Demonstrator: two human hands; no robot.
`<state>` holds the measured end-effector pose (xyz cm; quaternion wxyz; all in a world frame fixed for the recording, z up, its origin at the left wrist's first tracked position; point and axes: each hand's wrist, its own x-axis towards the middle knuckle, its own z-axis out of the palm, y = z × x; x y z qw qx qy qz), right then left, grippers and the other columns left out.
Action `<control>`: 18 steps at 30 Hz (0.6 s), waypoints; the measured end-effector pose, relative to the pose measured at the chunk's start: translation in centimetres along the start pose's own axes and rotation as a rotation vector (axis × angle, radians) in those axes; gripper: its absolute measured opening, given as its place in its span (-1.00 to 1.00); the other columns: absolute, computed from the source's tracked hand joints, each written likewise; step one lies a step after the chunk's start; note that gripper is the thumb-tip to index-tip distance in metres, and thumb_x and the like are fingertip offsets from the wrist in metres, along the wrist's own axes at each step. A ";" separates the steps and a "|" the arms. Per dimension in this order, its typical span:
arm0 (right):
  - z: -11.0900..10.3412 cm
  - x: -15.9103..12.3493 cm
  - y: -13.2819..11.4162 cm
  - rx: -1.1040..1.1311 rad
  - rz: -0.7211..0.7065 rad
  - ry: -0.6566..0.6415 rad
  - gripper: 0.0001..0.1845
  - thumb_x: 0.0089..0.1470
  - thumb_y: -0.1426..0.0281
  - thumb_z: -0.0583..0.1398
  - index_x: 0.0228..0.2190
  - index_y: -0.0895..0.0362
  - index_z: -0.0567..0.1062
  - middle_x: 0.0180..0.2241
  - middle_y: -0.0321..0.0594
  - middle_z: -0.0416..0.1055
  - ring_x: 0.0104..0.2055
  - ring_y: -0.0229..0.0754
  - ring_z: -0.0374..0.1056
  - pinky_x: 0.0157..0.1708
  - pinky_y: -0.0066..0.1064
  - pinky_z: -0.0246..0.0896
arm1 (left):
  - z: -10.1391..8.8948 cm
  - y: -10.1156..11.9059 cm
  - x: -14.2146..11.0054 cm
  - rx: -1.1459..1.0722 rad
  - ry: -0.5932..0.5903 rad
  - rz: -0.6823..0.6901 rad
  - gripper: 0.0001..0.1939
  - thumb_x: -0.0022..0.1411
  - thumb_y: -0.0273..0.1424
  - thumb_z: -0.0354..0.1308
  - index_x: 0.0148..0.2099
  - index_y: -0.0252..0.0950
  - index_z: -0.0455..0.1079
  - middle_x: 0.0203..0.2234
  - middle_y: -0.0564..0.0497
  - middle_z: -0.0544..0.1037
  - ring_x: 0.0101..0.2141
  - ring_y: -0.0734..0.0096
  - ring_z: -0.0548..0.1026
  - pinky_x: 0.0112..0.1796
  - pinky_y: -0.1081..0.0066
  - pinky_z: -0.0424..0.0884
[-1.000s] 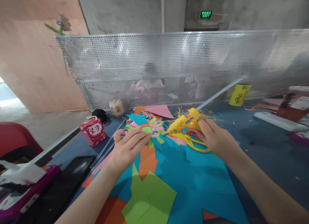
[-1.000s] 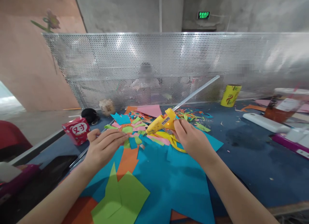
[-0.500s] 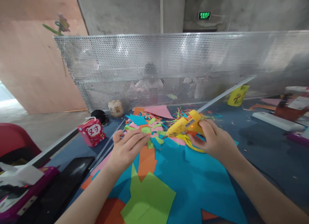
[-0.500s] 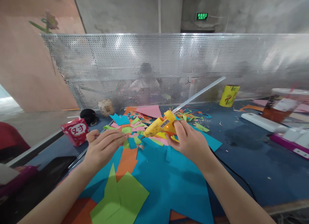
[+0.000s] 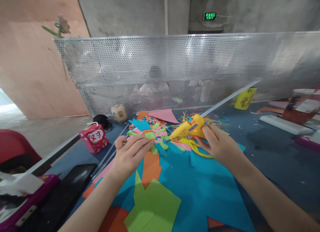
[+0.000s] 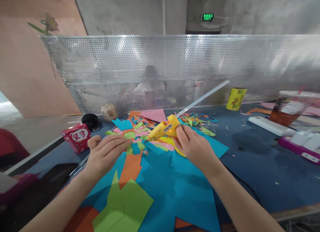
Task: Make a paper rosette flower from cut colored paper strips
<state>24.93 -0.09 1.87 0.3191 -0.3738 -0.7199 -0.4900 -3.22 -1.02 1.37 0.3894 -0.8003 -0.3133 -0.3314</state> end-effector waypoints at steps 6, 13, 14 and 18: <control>0.2 -0.3 0.2 0.020 -0.011 -0.016 -0.77 0.12 0.35 -0.02 -0.24 0.25 0.26 -0.42 -0.11 0.38 -0.42 -0.23 0.34 -0.58 -0.51 0.19 | 0.2 -0.2 -0.4 -0.031 -0.051 -0.035 -0.74 0.16 -0.55 0.03 -0.09 -0.21 0.30 -0.28 0.05 0.53 -0.20 0.37 0.44 -0.27 0.30 0.23; 0.4 -0.6 0.3 0.054 0.000 -0.089 -0.76 0.12 0.40 -0.04 -0.20 0.27 0.24 -0.35 -0.04 0.37 -0.38 -0.19 0.35 -0.55 -0.48 0.22 | 0.5 -0.4 -1.0 -0.064 -0.084 -0.066 -0.65 0.19 -0.57 -0.04 -0.01 -0.14 0.25 -0.24 0.07 0.51 -0.17 0.40 0.42 -0.22 0.30 0.26; 0.4 -0.6 0.3 0.048 0.000 -0.075 -0.76 0.12 0.40 -0.03 -0.20 0.27 0.24 -0.34 -0.03 0.37 -0.38 -0.19 0.35 -0.55 -0.48 0.23 | 0.5 -0.5 -1.0 -0.065 -0.085 -0.068 -0.65 0.18 -0.57 -0.03 -0.01 -0.14 0.25 -0.23 0.08 0.51 -0.16 0.40 0.42 -0.22 0.30 0.27; 0.3 -0.5 0.3 0.033 -0.021 -0.034 -0.77 0.12 0.40 -0.04 -0.20 0.27 0.24 -0.36 -0.04 0.39 -0.37 -0.18 0.36 -0.52 -0.47 0.25 | 0.5 -0.5 -1.0 -0.068 -0.084 -0.065 -0.65 0.18 -0.55 -0.02 -0.01 -0.13 0.25 -0.23 0.09 0.51 -0.17 0.40 0.42 -0.22 0.29 0.28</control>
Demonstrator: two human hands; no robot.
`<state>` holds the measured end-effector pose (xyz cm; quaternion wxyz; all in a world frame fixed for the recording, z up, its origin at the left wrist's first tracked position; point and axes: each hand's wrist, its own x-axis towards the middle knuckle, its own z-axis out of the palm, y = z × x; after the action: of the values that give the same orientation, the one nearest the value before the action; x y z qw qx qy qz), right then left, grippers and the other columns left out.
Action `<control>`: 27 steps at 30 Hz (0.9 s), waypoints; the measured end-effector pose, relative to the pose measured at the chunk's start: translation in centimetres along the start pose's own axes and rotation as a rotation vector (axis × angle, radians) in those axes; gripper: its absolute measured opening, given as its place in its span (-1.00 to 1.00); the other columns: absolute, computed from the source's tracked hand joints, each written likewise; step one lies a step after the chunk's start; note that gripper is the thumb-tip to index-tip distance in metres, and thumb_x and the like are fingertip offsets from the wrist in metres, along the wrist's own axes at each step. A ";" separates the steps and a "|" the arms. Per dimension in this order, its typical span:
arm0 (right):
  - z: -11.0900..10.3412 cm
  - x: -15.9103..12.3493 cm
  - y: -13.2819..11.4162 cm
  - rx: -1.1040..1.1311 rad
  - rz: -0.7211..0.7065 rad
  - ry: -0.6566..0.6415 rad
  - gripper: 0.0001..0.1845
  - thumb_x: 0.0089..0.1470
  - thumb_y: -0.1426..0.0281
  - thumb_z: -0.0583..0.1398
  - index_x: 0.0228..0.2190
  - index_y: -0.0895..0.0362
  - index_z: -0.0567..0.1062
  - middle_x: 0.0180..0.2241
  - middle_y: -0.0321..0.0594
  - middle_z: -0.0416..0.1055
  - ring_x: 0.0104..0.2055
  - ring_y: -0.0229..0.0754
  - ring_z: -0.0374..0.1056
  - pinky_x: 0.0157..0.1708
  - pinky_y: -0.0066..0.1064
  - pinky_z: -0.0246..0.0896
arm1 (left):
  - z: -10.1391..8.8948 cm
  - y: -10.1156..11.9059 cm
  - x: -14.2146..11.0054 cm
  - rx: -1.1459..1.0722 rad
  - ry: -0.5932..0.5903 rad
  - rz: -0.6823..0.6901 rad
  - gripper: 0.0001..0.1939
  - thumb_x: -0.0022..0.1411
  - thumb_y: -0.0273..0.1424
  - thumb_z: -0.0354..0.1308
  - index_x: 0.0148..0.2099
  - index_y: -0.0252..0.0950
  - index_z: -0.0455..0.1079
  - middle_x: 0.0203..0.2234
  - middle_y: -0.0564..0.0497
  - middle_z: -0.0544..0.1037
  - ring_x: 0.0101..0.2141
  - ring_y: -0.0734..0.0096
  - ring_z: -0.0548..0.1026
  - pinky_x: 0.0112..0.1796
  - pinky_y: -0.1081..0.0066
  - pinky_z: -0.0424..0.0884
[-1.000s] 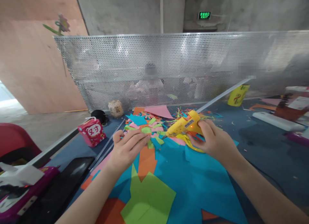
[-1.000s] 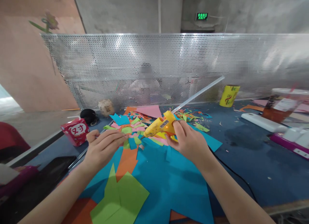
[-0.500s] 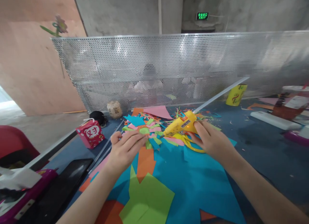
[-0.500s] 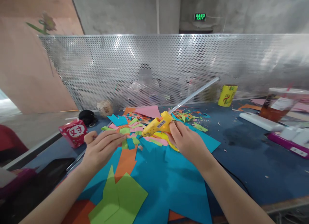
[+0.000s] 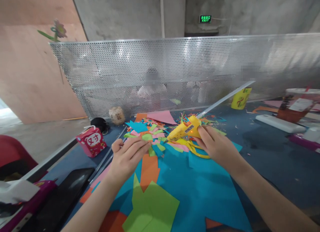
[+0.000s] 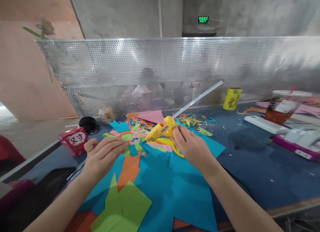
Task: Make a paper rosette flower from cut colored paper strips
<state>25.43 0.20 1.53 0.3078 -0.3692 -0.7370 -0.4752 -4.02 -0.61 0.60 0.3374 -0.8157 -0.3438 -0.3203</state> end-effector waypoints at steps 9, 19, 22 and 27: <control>-0.4 0.6 -0.3 0.050 0.061 0.088 -0.77 0.04 0.36 0.04 -0.25 0.23 0.23 -0.42 -0.07 0.41 -0.43 -0.18 0.37 -0.60 -0.48 0.21 | 0.0 0.0 -0.2 -0.036 -0.001 -0.014 -0.64 0.21 -0.54 -0.07 0.03 -0.12 0.23 -0.20 0.08 0.50 -0.15 0.41 0.42 -0.19 0.27 0.29; 0.6 0.1 0.4 0.050 0.296 0.001 -0.71 -0.01 0.25 0.07 -0.31 0.22 0.25 -0.46 -0.15 0.34 -0.55 -0.24 0.28 -0.70 -0.50 0.07 | -0.8 -0.5 0.7 0.029 0.129 0.014 -0.72 0.12 -0.56 0.06 -0.10 -0.22 0.34 -0.30 0.03 0.54 -0.22 0.35 0.44 -0.28 0.34 0.27; 1.4 -0.3 1.1 0.113 0.523 -0.132 -0.66 -0.04 0.21 0.07 -0.31 0.22 0.26 -0.41 -0.10 0.35 -0.54 -0.20 0.28 -0.71 -0.48 0.04 | -0.9 -0.2 0.8 0.030 0.148 -0.003 -0.77 0.11 -0.55 0.08 -0.17 -0.22 0.37 -0.34 0.04 0.55 -0.25 0.34 0.45 -0.32 0.33 0.22; 4.1 -3.4 4.3 0.033 0.793 -0.360 -0.60 -0.05 0.14 0.04 -0.38 0.27 0.35 -0.58 -0.06 0.33 -0.59 -0.10 0.27 -0.68 -0.39 0.02 | -1.0 0.2 1.1 -0.019 0.183 0.001 -0.77 0.06 -0.61 0.10 -0.22 -0.25 0.38 -0.38 0.03 0.55 -0.30 0.36 0.46 -0.32 0.33 0.22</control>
<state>30.46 4.30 -0.62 0.3391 -0.6956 -0.5877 -0.2363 -3.56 -1.10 1.97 0.3597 -0.7863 -0.3081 -0.3968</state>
